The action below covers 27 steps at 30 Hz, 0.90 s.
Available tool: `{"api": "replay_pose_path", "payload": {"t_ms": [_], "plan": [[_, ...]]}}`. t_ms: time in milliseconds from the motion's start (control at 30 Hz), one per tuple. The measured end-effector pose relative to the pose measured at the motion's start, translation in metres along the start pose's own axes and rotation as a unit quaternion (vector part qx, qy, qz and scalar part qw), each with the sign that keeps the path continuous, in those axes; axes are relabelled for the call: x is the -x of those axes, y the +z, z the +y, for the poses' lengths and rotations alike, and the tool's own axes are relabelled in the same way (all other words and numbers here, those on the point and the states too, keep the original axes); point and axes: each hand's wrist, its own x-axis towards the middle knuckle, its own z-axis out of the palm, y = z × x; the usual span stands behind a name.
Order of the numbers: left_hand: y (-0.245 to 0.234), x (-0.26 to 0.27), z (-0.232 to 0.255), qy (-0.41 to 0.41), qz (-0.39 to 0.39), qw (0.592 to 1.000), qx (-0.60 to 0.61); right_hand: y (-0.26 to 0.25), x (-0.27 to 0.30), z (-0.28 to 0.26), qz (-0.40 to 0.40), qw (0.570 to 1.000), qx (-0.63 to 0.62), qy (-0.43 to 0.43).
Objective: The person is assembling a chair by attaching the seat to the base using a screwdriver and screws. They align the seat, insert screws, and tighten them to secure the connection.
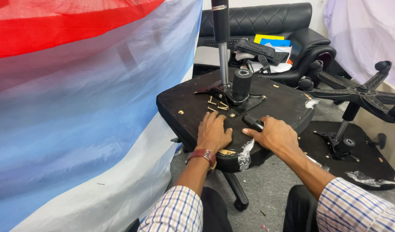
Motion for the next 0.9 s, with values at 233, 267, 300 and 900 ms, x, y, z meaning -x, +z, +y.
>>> {"api": "replay_pose_path", "payload": {"t_ms": [233,267,300,900], "plan": [[0.023,-0.002,-0.011,-0.054,-0.107,0.99,-0.072,0.004,-0.014,0.016,-0.017,0.999,0.04,0.008],[0.023,-0.001,-0.008,-0.06,-0.107,0.99,-0.069,0.005,-0.015,0.018,-0.016,0.999,0.045,0.008],[0.023,0.001,-0.006,-0.066,-0.106,0.99,-0.065,0.006,-0.018,0.02,-0.025,0.999,0.045,0.009],[0.025,0.054,0.094,-0.059,-0.073,0.991,-0.094,-0.015,-0.052,0.116,-0.142,0.99,-0.014,0.019]]}}
